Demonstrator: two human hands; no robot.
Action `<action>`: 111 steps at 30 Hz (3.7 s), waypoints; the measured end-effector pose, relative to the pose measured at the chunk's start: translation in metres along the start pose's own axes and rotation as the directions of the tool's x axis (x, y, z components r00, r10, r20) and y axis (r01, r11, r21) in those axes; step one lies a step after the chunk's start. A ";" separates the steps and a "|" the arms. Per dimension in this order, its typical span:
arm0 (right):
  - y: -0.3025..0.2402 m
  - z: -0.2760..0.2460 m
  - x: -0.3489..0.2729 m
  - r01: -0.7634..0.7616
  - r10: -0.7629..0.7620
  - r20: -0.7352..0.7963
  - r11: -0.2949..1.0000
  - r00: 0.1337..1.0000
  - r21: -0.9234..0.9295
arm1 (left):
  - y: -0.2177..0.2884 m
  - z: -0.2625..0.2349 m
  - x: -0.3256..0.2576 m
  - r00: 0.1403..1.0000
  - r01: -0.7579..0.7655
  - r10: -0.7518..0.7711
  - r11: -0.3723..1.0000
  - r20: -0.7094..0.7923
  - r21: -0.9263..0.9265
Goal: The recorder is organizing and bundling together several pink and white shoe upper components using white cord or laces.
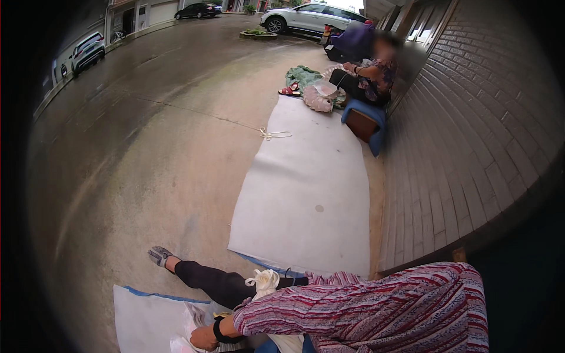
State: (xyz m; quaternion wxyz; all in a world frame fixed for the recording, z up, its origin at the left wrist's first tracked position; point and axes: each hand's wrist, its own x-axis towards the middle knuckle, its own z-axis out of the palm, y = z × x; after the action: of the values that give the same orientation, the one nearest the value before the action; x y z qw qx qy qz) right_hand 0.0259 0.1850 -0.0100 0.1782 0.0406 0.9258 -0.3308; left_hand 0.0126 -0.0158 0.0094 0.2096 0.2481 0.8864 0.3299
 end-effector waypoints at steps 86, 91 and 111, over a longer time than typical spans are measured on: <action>-0.044 -0.014 -0.021 -0.397 0.230 0.325 0.565 0.918 0.723 | -0.033 0.017 0.005 0.954 0.297 -0.218 0.611 0.205 -0.734; -0.040 -0.018 -0.024 -0.423 0.259 0.335 0.560 0.906 0.712 | -0.020 0.023 0.005 0.949 0.301 -0.222 0.440 0.223 -0.846; -0.003 0.014 -0.013 0.297 -0.178 0.267 0.802 0.947 -0.518 | -0.061 -0.026 -0.007 0.754 -0.042 -0.644 0.147 -0.127 -0.988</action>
State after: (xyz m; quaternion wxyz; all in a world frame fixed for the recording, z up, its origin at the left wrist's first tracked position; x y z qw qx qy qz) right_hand 0.0420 0.1743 -0.0133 0.2336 -0.1637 0.9558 -0.0719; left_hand -0.0144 -0.0721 -0.0129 0.1251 -0.2358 0.5320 0.8036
